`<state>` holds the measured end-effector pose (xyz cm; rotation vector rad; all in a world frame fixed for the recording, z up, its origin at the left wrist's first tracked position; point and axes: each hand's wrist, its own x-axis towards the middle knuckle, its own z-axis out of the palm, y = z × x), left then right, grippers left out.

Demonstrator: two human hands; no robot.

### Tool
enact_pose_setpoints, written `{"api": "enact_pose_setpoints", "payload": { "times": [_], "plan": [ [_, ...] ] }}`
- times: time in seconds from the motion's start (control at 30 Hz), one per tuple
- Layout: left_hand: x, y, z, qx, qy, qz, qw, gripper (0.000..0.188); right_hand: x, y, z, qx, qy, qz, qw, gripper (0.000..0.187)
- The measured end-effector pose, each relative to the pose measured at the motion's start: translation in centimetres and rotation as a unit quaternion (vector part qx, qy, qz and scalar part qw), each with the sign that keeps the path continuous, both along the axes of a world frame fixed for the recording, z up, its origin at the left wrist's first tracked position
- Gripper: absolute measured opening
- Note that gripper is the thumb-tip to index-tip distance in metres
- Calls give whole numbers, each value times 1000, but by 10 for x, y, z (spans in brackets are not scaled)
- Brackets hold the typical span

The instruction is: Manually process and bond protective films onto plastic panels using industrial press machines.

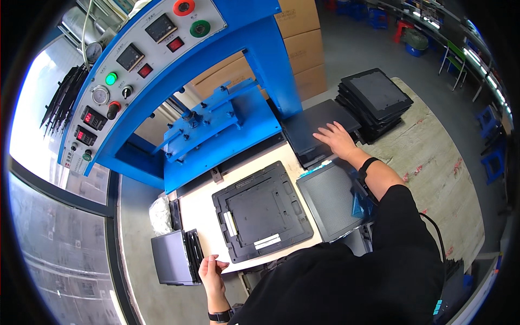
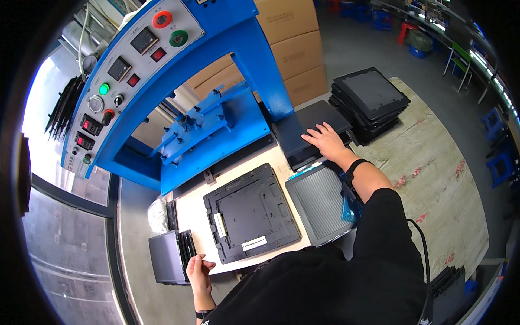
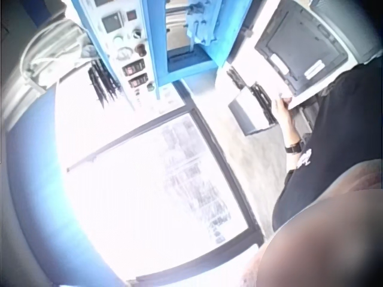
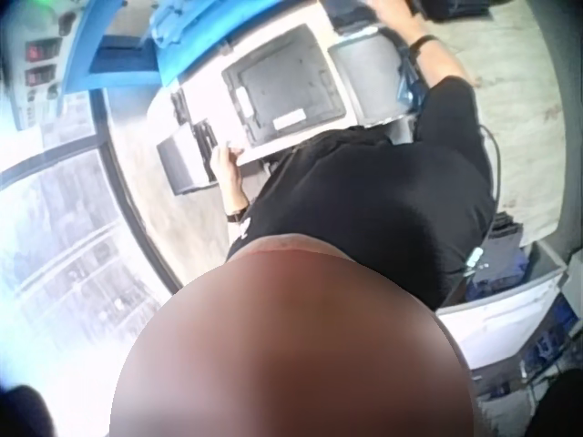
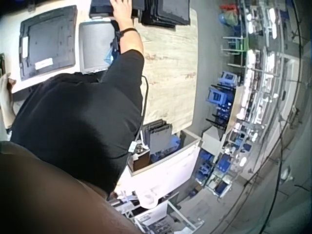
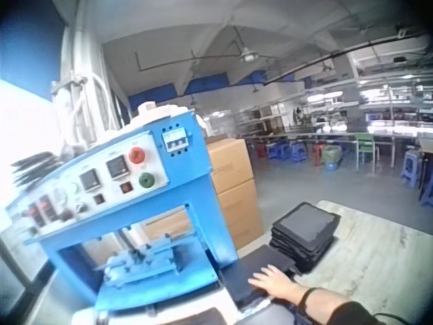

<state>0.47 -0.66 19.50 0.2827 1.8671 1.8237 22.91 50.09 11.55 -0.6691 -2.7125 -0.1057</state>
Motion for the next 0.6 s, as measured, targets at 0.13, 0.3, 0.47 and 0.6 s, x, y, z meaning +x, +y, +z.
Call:
{"api": "enact_pose_setpoints", "payload": {
  "times": [0.13,0.3,0.47,0.6],
  "plan": [
    [0,-12,-7,-4,-1,27,1000,18,3,0,-11,-28,-31,-13,999,63],
    [-8,4,-10,-12,6,8,1000,18,1,4,-28,-107,-48,-33,993,71],
    [-27,51,0,5,49,-73,996,19,7,1,3,-163,-134,-75,975,73],
    [-41,108,10,-22,132,-245,960,22,5,-43,12,-69,34,-90,993,45]
  ]
}}
